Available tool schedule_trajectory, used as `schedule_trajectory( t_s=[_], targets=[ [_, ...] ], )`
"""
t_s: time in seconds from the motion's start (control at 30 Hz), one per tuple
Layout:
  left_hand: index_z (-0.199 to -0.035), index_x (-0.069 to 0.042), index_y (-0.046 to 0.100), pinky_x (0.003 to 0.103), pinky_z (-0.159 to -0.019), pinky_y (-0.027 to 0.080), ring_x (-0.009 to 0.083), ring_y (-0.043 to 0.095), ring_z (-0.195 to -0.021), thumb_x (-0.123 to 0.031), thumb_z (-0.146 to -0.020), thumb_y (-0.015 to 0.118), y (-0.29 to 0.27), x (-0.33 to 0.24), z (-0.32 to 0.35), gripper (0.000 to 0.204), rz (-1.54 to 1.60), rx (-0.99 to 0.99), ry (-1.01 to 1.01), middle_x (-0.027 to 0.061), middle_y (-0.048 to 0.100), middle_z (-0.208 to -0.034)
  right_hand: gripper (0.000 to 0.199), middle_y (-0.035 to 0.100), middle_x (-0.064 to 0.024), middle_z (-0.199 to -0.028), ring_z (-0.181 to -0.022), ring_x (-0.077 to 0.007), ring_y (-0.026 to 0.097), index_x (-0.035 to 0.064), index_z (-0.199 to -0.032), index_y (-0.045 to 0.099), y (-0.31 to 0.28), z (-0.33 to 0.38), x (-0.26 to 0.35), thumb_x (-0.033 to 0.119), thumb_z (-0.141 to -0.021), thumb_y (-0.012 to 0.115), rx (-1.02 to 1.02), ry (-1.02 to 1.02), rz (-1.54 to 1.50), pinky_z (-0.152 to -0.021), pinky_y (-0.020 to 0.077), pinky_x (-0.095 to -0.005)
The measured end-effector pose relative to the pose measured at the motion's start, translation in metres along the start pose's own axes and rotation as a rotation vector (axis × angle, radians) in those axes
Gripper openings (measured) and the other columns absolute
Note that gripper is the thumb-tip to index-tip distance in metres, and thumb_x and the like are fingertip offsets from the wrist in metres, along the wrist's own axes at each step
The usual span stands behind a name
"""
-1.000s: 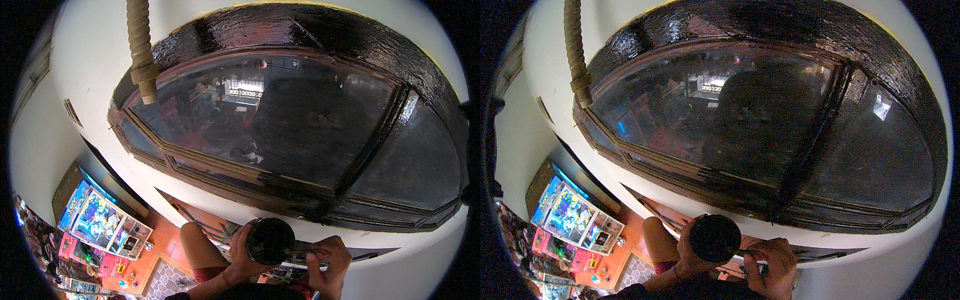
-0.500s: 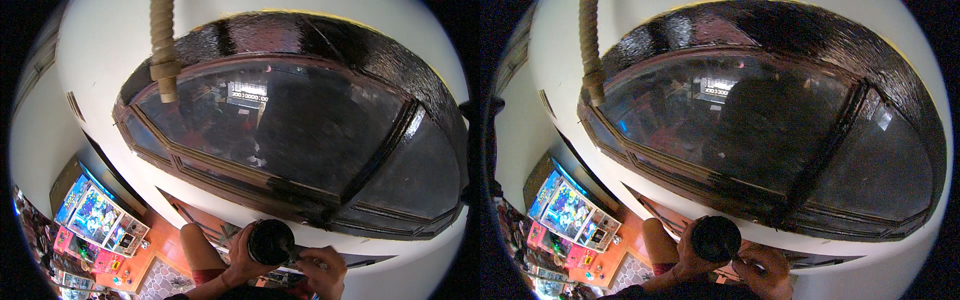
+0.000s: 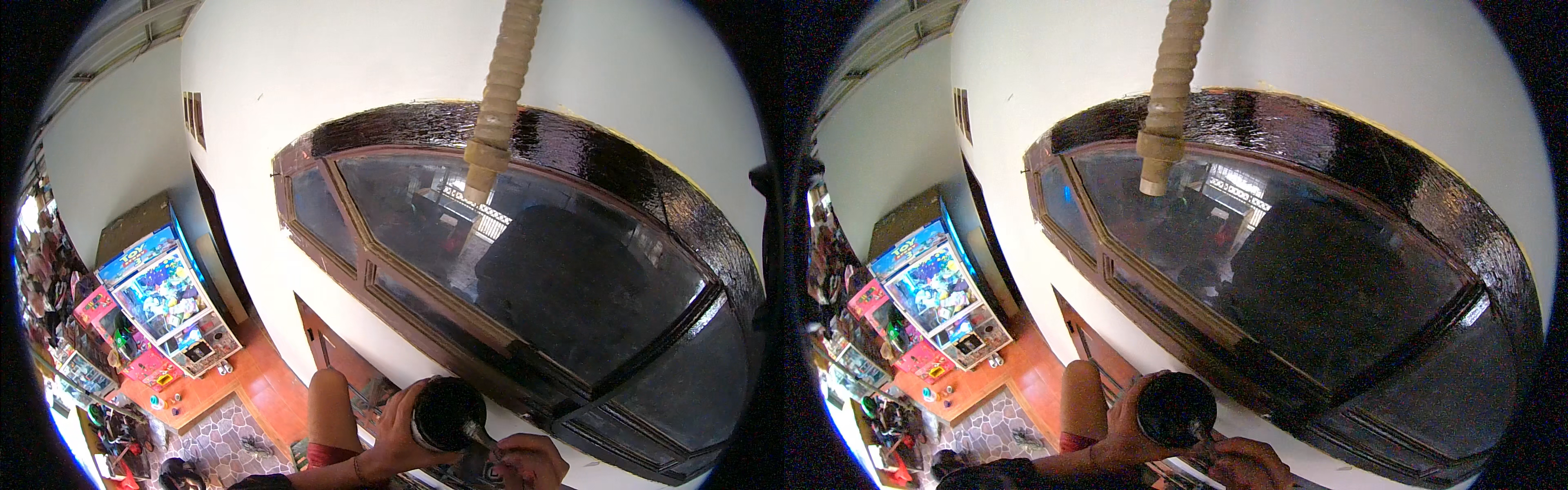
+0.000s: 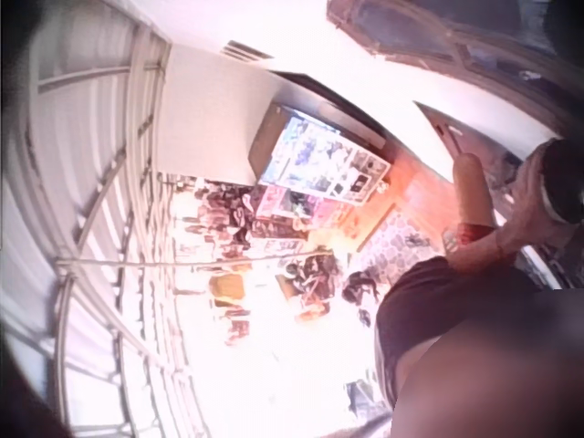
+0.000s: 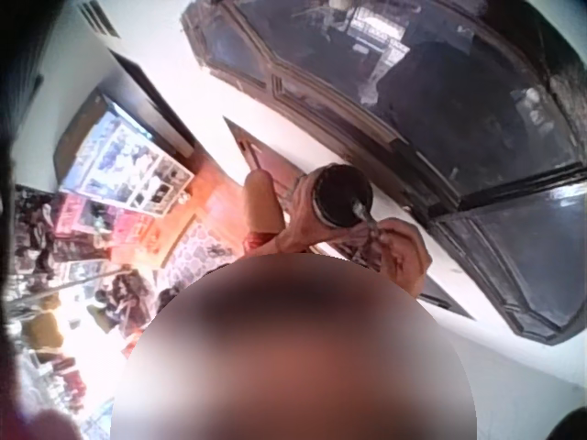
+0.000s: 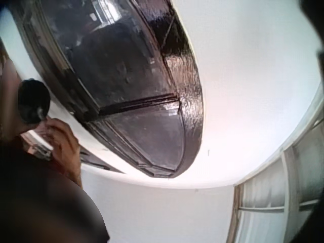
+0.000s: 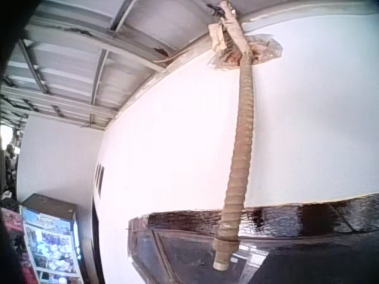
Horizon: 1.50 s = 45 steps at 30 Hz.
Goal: The person paints the wooden frame of a large arched window with dark paint using a brush. They repeatedly dip the brush into a small paint can held in the other hand and apply paint to the frame sections.
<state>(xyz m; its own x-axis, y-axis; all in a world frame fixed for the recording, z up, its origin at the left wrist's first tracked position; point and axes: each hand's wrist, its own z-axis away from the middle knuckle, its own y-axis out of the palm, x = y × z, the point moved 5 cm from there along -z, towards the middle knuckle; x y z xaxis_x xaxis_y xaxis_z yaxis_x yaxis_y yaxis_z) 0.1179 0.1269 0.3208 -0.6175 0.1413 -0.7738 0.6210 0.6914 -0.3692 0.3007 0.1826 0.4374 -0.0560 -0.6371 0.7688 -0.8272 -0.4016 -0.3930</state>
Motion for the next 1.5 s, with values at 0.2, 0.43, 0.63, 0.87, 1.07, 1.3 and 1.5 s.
schedule_trajectory(
  t_s=[0.2, 0.43, 0.63, 0.87, 1.07, 1.3, 1.5],
  targets=[
    [-0.145, 0.004, 0.034, 0.050, -0.100, 0.048, 0.0395, 0.059, -0.119, -0.054, -0.051, 0.098, -0.023, -0.003, -0.004, 0.128, -0.140, -0.095, 0.013, 0.0219, 0.055, -0.133, 0.006, 0.070, -0.0187, -0.100, -0.085, -0.0306, 0.071, 0.0020, -0.096, 0.063, 0.008, -0.014, 0.011, -0.003, -0.092, 0.062, 0.028, -0.032, 0.041, -0.069, 0.0580, -0.0348],
    [-0.139, -0.007, 0.043, 0.051, -0.101, 0.050, 0.0369, 0.061, -0.120, -0.044, -0.050, 0.099, -0.037, 0.004, -0.011, 0.112, -0.053, -0.172, -0.144, 0.0165, 0.061, -0.129, 0.001, 0.071, -0.0218, -0.103, -0.089, -0.0304, 0.071, 0.0026, -0.098, 0.059, 0.019, -0.034, 0.025, 0.002, -0.098, 0.061, -0.022, -0.315, 0.086, -0.072, 0.0599, -0.0358],
    [-0.140, -0.003, 0.039, 0.049, -0.098, 0.051, 0.0368, 0.062, -0.117, -0.042, -0.052, 0.098, -0.045, 0.017, -0.006, 0.113, -0.168, -0.255, -0.111, 0.0177, 0.060, -0.129, 0.012, 0.072, -0.0193, -0.102, -0.089, -0.0282, 0.070, 0.0025, -0.104, 0.057, 0.026, -0.069, 0.037, 0.000, -0.093, 0.062, -0.135, -0.519, -0.001, -0.077, 0.0580, -0.0357],
    [-0.140, 0.001, 0.040, 0.045, -0.092, 0.055, 0.0342, 0.065, -0.111, -0.037, -0.054, 0.098, -0.048, 0.077, 0.016, 0.111, -0.143, -0.437, -0.062, 0.0183, 0.061, -0.126, 0.020, 0.074, -0.0161, -0.106, -0.092, -0.0307, 0.070, 0.0023, -0.099, 0.059, 0.055, -0.123, 0.056, -0.006, -0.082, 0.066, -0.089, -0.615, 0.130, -0.083, 0.0556, -0.0386],
    [-0.140, -0.004, 0.041, 0.044, -0.100, 0.052, 0.0283, 0.064, -0.114, -0.038, -0.046, 0.099, -0.024, 0.154, 0.058, 0.116, -0.070, -0.447, -0.194, 0.0128, 0.063, -0.127, 0.011, 0.074, -0.0186, -0.104, -0.090, -0.0252, 0.073, -0.0026, -0.105, 0.054, 0.078, -0.148, 0.060, 0.001, -0.096, 0.060, -0.063, -0.636, 0.171, -0.082, 0.0562, -0.0324],
    [-0.141, -0.006, 0.040, 0.046, -0.107, 0.046, 0.0283, 0.059, -0.121, -0.040, -0.050, 0.099, 0.029, 0.246, 0.100, 0.113, 0.283, -0.292, -0.374, 0.0125, 0.061, -0.130, 0.014, 0.074, -0.0179, -0.103, -0.088, -0.0225, 0.072, -0.0027, -0.108, 0.054, 0.087, -0.159, 0.057, 0.003, -0.097, 0.060, -0.022, -0.592, 0.202, -0.079, 0.0556, -0.0308],
    [-0.140, -0.004, 0.041, 0.048, -0.101, 0.049, 0.0350, 0.060, -0.117, -0.042, -0.052, 0.099, 0.035, 0.250, 0.102, 0.112, 0.283, -0.209, -0.281, 0.0181, 0.059, -0.127, 0.017, 0.072, -0.0154, -0.106, -0.088, -0.0260, 0.072, -0.0008, -0.108, 0.058, 0.087, -0.163, 0.056, -0.002, -0.092, 0.063, -0.035, -0.616, 0.180, -0.078, 0.0557, -0.0323]
  ],
)
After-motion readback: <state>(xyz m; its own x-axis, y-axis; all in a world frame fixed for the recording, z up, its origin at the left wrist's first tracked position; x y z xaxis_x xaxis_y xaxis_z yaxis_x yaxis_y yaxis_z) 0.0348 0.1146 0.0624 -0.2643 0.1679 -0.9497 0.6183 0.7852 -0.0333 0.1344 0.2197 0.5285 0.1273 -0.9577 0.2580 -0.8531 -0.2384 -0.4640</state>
